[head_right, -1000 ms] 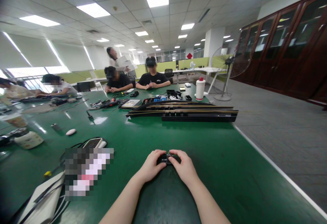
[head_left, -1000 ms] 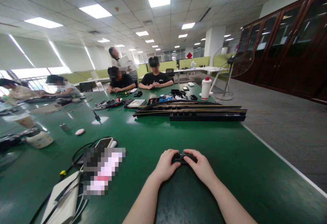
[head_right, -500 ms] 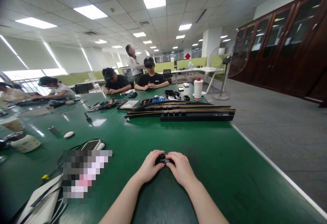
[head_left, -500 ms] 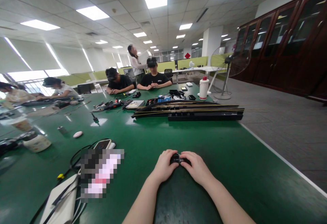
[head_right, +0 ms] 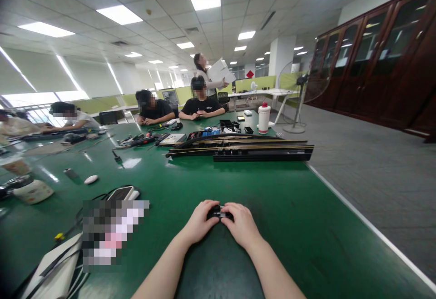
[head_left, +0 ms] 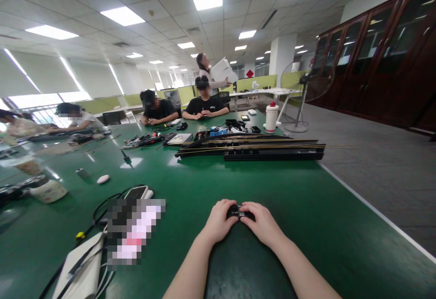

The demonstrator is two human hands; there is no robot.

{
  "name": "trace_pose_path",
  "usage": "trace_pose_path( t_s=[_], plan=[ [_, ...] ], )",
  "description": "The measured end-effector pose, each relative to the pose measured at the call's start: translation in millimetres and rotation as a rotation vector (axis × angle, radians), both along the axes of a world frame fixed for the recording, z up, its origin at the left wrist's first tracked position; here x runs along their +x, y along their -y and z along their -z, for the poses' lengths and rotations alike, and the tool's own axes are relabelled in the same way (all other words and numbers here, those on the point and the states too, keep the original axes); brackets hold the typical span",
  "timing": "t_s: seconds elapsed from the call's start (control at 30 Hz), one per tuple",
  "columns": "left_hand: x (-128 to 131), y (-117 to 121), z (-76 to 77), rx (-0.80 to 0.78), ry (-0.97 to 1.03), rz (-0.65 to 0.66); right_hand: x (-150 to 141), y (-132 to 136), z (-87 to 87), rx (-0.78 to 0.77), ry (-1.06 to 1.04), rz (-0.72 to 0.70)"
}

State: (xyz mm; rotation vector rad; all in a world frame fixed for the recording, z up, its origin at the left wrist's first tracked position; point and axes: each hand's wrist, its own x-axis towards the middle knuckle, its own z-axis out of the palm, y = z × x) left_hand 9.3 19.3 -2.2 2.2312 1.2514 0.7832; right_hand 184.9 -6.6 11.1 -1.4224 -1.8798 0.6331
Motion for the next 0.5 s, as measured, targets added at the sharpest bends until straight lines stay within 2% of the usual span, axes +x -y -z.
trace_pose_path(
  t_s=[0.5],
  plan=[
    [-1.7,0.4,0.4,-0.020,-0.019,0.000,4.0,-0.3,-0.9,-0.059,-0.141,0.003]
  ],
)
